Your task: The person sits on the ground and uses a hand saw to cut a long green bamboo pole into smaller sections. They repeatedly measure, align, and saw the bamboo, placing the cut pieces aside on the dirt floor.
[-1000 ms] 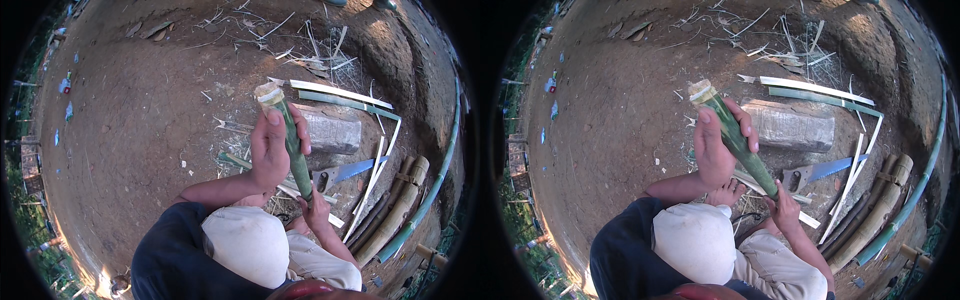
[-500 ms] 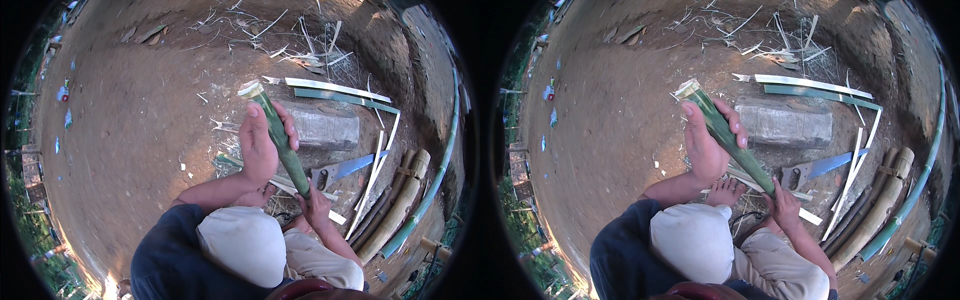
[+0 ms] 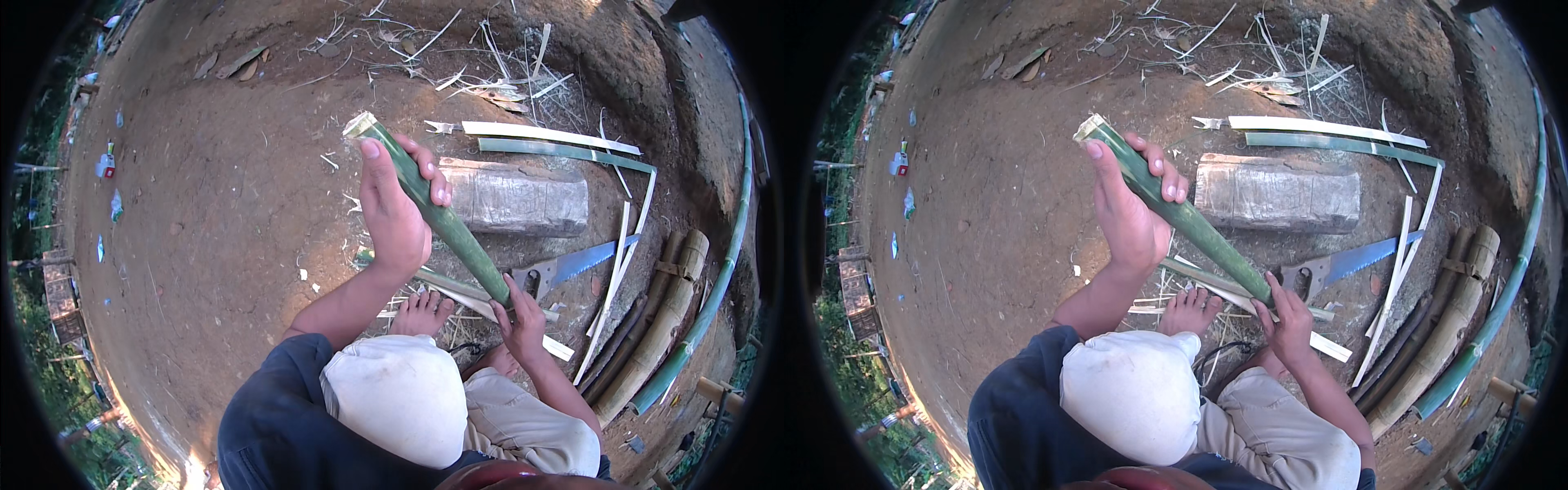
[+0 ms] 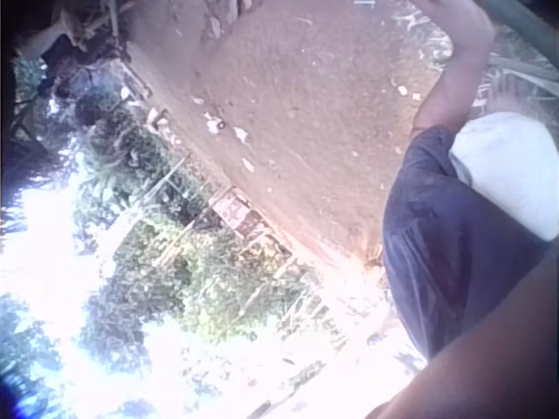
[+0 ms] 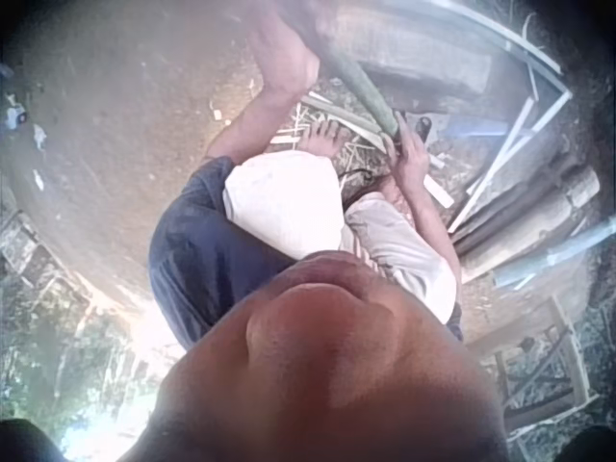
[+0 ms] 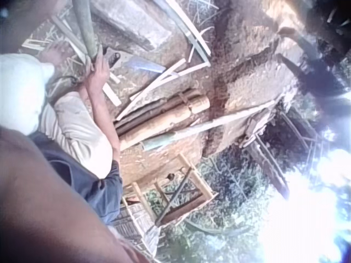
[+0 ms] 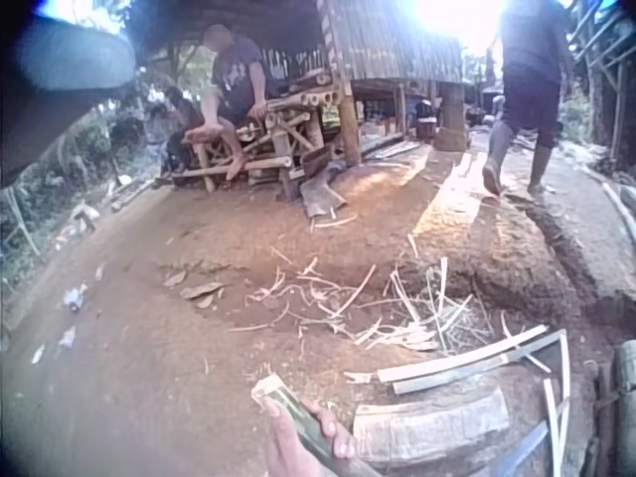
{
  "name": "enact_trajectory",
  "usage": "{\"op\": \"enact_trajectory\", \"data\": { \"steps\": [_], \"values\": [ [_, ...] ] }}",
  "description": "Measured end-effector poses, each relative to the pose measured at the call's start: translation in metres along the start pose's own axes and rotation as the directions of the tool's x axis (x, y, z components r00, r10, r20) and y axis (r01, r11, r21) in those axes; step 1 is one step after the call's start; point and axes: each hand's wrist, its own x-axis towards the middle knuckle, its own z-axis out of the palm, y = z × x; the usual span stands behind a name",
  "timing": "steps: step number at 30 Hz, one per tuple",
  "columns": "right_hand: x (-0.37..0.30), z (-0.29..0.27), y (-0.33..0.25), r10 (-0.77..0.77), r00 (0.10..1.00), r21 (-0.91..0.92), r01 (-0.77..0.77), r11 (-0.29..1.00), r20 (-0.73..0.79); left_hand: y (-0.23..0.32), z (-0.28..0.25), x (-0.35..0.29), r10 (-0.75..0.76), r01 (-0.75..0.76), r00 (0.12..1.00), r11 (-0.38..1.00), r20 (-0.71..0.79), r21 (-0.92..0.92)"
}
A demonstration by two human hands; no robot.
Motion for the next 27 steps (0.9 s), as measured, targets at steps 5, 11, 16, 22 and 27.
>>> {"op": "enact_trajectory", "data": {
  "steps": [5,11,16,22,27],
  "values": [
    [-0.005,0.004,0.000,0.015,1.000,0.022,-0.016,1.000,0.022,0.003,0.003,-0.007,0.016,-0.016,1.000,0.999,0.011,0.047],
    [-0.010,0.007,0.006,0.012,1.000,0.029,-0.013,0.999,0.025,0.000,-0.004,0.005,0.029,-0.028,0.999,0.999,-0.019,0.029],
    [0.005,-0.017,0.021,-0.027,0.994,-0.194,0.006,0.981,-0.108,0.003,-0.062,0.074,-0.027,0.024,0.956,1.000,-0.293,-0.014],
    [0.020,-0.054,0.055,0.243,0.953,0.197,-0.207,0.958,-0.181,-0.021,-0.204,0.129,-0.167,0.144,0.805,0.986,-0.570,-0.086],
    [0.029,-0.050,0.049,0.508,0.859,0.828,-0.332,0.453,0.066,-0.033,-0.261,0.107,-0.298,0.199,0.741,0.953,-0.602,-0.227]
  ]
}}
